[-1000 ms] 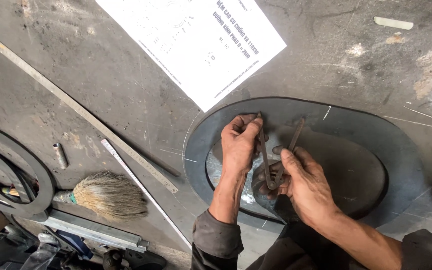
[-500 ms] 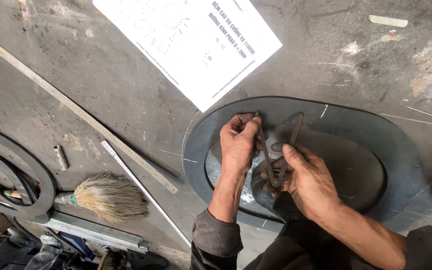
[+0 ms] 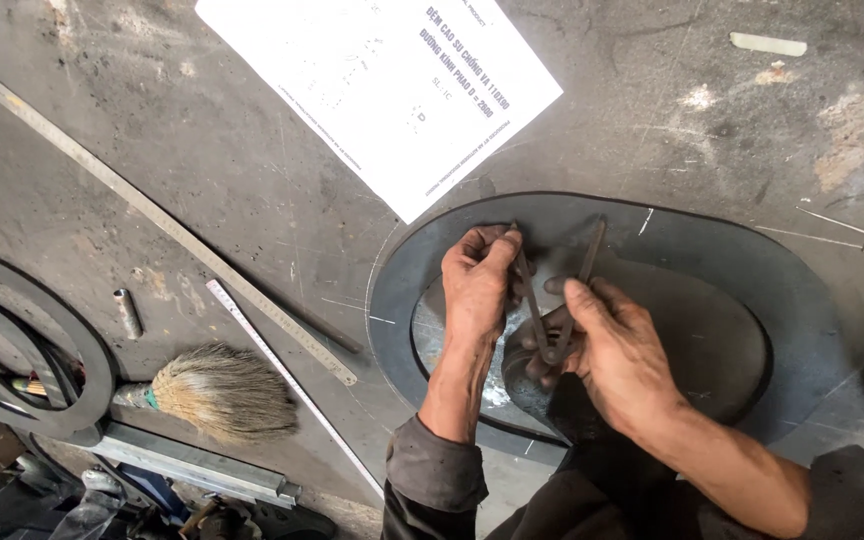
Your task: Using a compass and tape measure to mark specific points on a circular metal template.
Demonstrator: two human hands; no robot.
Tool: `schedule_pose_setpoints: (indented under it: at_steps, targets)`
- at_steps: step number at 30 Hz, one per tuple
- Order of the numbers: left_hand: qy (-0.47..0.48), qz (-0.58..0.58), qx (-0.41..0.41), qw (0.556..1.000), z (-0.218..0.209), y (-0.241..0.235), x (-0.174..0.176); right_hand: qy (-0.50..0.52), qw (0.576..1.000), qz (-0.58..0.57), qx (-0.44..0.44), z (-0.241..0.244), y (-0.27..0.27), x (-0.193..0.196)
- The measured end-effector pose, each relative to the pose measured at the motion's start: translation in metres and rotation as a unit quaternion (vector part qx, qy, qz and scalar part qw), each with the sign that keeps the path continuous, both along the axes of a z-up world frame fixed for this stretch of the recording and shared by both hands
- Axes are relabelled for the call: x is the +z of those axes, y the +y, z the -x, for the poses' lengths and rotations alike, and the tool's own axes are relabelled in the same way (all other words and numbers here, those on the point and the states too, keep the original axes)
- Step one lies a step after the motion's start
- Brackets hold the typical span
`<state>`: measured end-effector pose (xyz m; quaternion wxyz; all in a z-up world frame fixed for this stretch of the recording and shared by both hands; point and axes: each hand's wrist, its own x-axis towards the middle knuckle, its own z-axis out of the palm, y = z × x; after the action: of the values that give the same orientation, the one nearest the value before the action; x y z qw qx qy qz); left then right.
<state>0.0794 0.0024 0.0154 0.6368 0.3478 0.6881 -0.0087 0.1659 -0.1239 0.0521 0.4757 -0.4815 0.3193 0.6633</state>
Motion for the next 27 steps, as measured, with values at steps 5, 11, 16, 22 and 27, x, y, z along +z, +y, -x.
schedule_pose_setpoints:
  at_steps: [5,11,16,22,27]
  targets:
    - [-0.017,-0.010,0.015,1.000,0.002,-0.004,-0.005,0.001,1.000,-0.015,-0.010,-0.001,-0.007,-0.008]
    - [0.008,-0.010,0.000,1.000,0.003,0.000,-0.004,0.049,0.996,-0.020,-0.072,0.017,-0.004,0.000]
    - [-0.012,-0.029,-0.039,0.999,0.005,-0.015,0.004,0.007,0.999,-0.036,-0.040,0.022,-0.026,0.004]
    - [-0.073,0.010,-0.145,0.987,-0.014,-0.045,0.002,-0.063,0.997,0.010,0.045,0.014,-0.074,-0.007]
    - [-0.066,0.002,-0.168,0.984,-0.019,-0.052,-0.004,-0.060,0.996,0.032,0.049,0.006,-0.077,-0.011]
